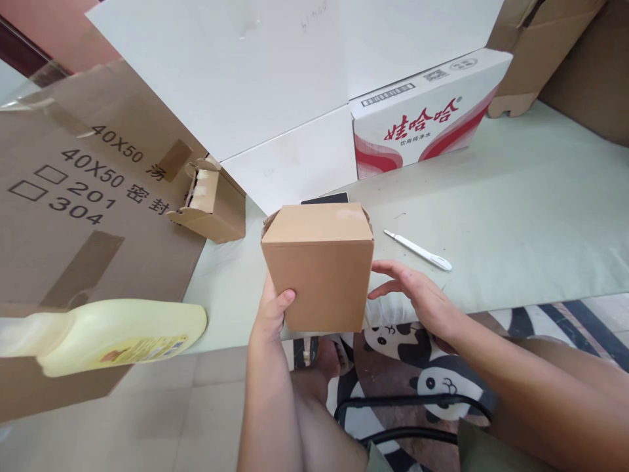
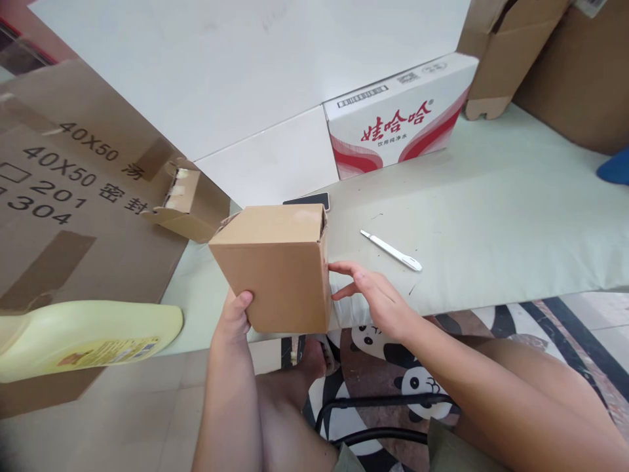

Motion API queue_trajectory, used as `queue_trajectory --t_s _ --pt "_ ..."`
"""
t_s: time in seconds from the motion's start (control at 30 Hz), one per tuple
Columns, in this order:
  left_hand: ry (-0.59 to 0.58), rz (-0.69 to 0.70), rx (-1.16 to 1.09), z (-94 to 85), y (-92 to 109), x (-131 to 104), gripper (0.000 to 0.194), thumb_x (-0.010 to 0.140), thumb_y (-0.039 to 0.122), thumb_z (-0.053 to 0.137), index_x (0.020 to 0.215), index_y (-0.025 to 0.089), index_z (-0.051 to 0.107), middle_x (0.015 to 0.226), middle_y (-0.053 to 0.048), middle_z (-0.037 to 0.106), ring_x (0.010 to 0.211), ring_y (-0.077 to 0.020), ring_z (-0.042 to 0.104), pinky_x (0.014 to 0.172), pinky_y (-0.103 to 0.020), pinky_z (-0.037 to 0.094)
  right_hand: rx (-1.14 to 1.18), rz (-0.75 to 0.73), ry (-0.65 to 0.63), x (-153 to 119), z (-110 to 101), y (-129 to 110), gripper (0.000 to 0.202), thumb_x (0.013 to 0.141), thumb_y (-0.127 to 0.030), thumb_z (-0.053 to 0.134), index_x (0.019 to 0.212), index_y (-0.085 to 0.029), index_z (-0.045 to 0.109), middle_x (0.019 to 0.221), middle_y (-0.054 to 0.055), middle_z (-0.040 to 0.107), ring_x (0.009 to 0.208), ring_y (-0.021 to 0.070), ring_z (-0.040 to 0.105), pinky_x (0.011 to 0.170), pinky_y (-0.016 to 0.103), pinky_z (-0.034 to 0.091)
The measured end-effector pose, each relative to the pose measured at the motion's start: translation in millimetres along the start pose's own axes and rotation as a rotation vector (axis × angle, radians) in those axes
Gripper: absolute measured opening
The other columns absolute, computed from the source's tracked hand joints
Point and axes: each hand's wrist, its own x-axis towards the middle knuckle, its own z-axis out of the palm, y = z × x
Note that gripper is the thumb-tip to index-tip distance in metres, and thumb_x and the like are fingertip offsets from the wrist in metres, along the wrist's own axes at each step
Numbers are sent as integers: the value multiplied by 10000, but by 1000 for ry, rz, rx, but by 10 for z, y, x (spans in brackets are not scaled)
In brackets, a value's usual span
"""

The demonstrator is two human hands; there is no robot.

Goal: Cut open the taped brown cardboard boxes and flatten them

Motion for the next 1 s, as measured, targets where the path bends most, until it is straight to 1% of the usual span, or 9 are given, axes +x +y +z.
queue_trajectory --t_s 0.1,0.33,0.57,0.83,1.0 --pt "7 1 4 4 -3 3 850 614 575 833 1342 227 564 1375 -128 607 1276 -370 561 1039 -483 479 -6 1 8 1 -4 1 574 994 -636 307 1329 -272 598 1120 60 775 1063 317 714 1136 600 347" --pt "-13 -4 5 -18 -29 5 880 638 580 816 1397 244 525 1434 -124 569 1316 -370 532 1065 -486 464 -32 16 -1 10 -6 -23 586 980 -639 328 1328 -249 592 963 71 794 1135 341 689 1115 608 381" --pt "11 -15 7 6 -12 6 871 612 578 829 1355 218 554 1373 -138 608 1258 -377 572 1033 -507 482 -31 22 16 8 10 -57 573 975 -627 345 1300 -246 623 1009 77 790 1113 335 694 1124 610 371" --pt "-8 -18 5 -10 -15 10 815 623 579 827 1312 226 572 1376 -129 605 1278 -369 560 1048 -488 473 -40 33 8 8 6 -74 561 982 -601 343 1307 -250 635 1153 94 758 1008 321 730 1088 592 417" --pt "15 -4 13 -21 -35 10 763 608 589 830 1238 227 598 1347 -124 624 1259 -370 573 1038 -489 479 -31 15 11 6 7 -55 535 993 -588 340 1293 -264 642 1208 84 739 992 311 735 1075 585 439"
